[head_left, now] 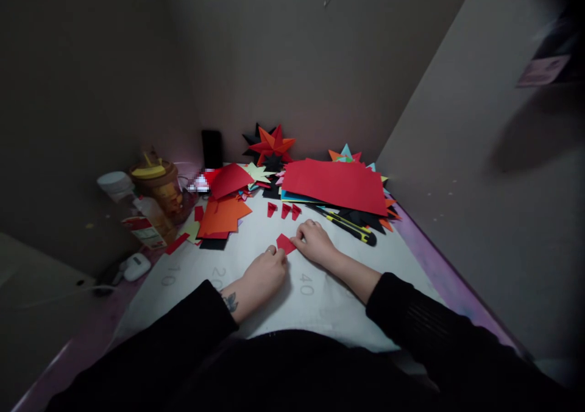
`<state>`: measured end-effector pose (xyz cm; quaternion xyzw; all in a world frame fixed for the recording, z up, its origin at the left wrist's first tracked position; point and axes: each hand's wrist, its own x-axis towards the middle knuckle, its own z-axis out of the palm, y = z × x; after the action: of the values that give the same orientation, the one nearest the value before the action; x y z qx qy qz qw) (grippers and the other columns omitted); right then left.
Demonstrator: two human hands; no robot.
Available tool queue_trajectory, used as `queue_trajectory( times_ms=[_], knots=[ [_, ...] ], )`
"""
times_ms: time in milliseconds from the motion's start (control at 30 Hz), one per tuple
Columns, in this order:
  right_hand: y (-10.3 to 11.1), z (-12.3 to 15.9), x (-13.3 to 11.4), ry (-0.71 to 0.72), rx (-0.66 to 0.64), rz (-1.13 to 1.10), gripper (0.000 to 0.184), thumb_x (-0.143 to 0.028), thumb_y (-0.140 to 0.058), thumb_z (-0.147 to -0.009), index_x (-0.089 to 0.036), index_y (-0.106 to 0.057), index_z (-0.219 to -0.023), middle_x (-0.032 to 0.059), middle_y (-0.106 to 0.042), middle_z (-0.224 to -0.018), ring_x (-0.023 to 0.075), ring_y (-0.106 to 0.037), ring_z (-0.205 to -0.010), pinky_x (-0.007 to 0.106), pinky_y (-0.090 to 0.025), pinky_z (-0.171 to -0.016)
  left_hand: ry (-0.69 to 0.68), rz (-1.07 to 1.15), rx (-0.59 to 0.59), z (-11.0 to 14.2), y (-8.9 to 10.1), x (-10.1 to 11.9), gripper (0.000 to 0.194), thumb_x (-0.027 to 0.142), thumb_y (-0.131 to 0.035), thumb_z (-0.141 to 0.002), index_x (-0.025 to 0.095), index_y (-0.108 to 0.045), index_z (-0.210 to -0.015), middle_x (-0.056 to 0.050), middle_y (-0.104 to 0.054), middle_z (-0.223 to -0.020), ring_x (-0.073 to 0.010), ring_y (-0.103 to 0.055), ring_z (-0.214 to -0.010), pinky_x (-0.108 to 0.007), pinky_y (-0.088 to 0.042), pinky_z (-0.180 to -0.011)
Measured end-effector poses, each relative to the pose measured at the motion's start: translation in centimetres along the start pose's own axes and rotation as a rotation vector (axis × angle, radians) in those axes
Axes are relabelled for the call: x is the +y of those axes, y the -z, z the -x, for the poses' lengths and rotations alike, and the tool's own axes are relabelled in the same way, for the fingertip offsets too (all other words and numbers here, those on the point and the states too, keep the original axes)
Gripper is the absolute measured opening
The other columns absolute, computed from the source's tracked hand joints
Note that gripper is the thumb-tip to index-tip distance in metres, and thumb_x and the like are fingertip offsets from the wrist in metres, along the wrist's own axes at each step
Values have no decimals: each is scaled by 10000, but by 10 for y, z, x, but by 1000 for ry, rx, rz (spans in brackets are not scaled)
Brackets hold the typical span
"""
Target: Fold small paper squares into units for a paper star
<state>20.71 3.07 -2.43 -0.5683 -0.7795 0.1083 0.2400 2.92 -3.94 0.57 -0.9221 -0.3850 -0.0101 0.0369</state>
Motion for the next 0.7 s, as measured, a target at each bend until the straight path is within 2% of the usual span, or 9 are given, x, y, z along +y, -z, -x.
queue_trajectory(
  times_ms=[100,133,200,300,367,467,633,700],
  knots=[
    [5,1,8,0,114,-42,17,-195,-581,-790,-191,-581,-806,56,-545,-844,218,-496,-836,358,-422,-778,-2,22,5,0,0,-1,223,23,-430,-830,58,-647,-872,-165,-620,-875,-257,-549,-825,-350,-447,-673],
    [8,2,10,39,157,-82,78,-145,-547,-791,-188,-591,-839,61,-551,-858,219,-504,-850,365,-429,-790,-4,22,7,1,-1,-2,230,21,-424,-831,61,-647,-870,-165,-620,-877,-259,-548,-827,-353,-447,-672],
    [16,6,12,214,196,-163,217,-57,-477,-785,-187,-627,-873,73,-571,-881,222,-517,-886,379,-436,-823,-10,15,17,1,-2,-2,238,19,-417,-834,61,-647,-879,-166,-620,-886,-262,-548,-838,-359,-451,-684],
    [25,16,6,563,37,-197,293,-39,-484,-782,-212,-688,-903,75,-619,-883,215,-530,-864,375,-459,-798,-11,18,25,2,-2,-3,241,22,-421,-838,54,-648,-913,-164,-623,-904,-262,-551,-854,-364,-461,-711],
    [28,22,0,688,-88,-151,289,-87,-499,-828,-220,-697,-991,87,-652,-939,214,-537,-860,372,-472,-777,-8,27,18,2,0,-4,253,24,-417,-843,52,-649,-939,-160,-628,-916,-257,-554,-854,-358,-469,-714],
    [26,27,-6,713,-187,-72,305,-115,-482,-871,-207,-682,-1082,99,-674,-998,212,-548,-863,369,-480,-777,-15,21,8,4,3,-8,262,47,-404,-867,61,-650,-958,-150,-633,-925,-249,-563,-852,-345,-477,-702],
    [24,26,-7,692,-199,-45,287,-104,-493,-859,-193,-702,-1034,94,-686,-974,213,-564,-856,359,-480,-777,-37,10,-59,10,11,-25,224,77,-439,-869,88,-659,-826,-120,-644,-812,-227,-599,-727,-336,-476,-651],
    [25,26,-7,695,-201,-44,291,-95,-500,-847,-198,-704,-1026,93,-686,-978,214,-566,-860,358,-477,-782,-13,37,-47,12,15,-32,215,92,-458,-872,94,-654,-785,-110,-646,-758,-213,-598,-670,-327,-470,-635]
  ],
)
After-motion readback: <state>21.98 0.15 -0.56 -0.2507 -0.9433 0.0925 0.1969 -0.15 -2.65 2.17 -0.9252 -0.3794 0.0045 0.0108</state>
